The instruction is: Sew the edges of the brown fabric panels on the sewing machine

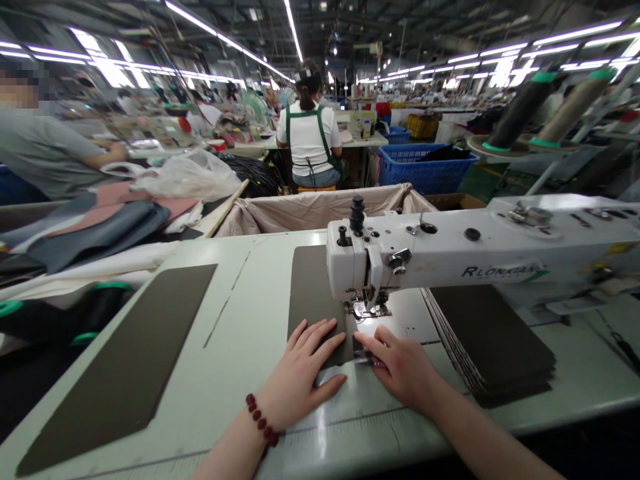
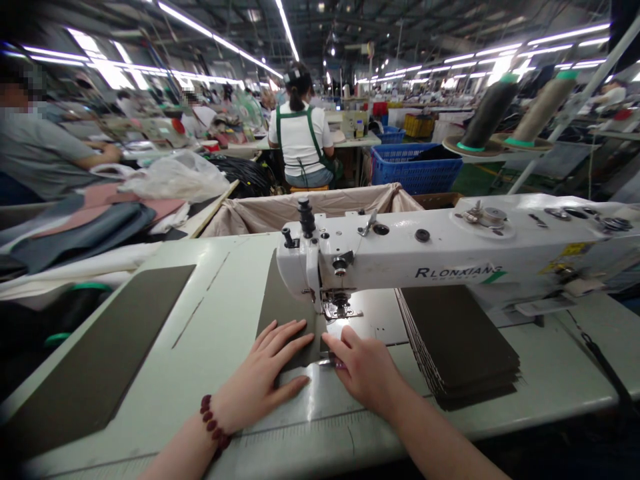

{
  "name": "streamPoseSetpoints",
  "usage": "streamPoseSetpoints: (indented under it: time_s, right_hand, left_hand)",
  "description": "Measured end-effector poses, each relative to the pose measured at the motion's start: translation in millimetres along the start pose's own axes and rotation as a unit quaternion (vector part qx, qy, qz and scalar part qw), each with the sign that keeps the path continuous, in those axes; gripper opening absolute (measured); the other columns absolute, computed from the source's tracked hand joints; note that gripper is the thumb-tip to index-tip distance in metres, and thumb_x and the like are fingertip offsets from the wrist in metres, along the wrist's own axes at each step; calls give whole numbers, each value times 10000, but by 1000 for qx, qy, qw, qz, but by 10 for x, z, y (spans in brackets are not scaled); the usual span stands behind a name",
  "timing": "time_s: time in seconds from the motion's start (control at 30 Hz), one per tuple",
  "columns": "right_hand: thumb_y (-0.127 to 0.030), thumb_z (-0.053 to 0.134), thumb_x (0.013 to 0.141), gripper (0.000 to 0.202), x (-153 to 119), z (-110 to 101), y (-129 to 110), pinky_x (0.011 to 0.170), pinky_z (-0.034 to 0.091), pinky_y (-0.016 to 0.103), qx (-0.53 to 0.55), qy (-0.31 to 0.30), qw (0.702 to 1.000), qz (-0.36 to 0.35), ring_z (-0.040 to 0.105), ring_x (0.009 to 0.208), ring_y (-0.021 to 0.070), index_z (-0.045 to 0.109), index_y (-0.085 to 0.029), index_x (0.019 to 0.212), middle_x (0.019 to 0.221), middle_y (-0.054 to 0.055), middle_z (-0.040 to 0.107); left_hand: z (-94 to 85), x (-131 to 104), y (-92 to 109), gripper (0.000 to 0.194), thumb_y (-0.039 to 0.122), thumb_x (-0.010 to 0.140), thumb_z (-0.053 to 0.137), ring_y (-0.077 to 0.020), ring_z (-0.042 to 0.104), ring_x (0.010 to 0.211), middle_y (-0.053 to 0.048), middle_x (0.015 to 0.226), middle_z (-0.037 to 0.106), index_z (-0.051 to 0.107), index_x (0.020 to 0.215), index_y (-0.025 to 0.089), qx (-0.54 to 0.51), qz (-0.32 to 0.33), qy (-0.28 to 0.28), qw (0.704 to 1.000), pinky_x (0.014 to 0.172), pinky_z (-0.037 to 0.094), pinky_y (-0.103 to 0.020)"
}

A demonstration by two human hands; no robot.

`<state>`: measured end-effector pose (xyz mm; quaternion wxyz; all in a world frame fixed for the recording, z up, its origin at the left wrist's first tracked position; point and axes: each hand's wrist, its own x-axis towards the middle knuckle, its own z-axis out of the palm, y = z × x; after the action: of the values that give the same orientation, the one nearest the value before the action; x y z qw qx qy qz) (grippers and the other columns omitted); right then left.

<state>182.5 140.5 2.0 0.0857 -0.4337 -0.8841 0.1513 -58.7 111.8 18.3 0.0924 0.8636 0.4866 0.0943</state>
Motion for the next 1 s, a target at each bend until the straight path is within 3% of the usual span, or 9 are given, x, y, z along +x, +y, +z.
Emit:
streamPoseSetpoints:
  time_s: [1.0]
  right_hand:
    - [-196, 480, 835, 517, 5, -25, -9, 681, 398, 288, 17, 7, 1000, 2, 591, 828, 188, 451, -291, 1342, 1101, 34, 559]
  left_hand:
    - [141, 93, -61, 657, 538, 945, 371, -228, 194, 1431, -8, 1561, 210, 139, 1506, 286, 26, -50, 23, 998, 1175, 145, -478]
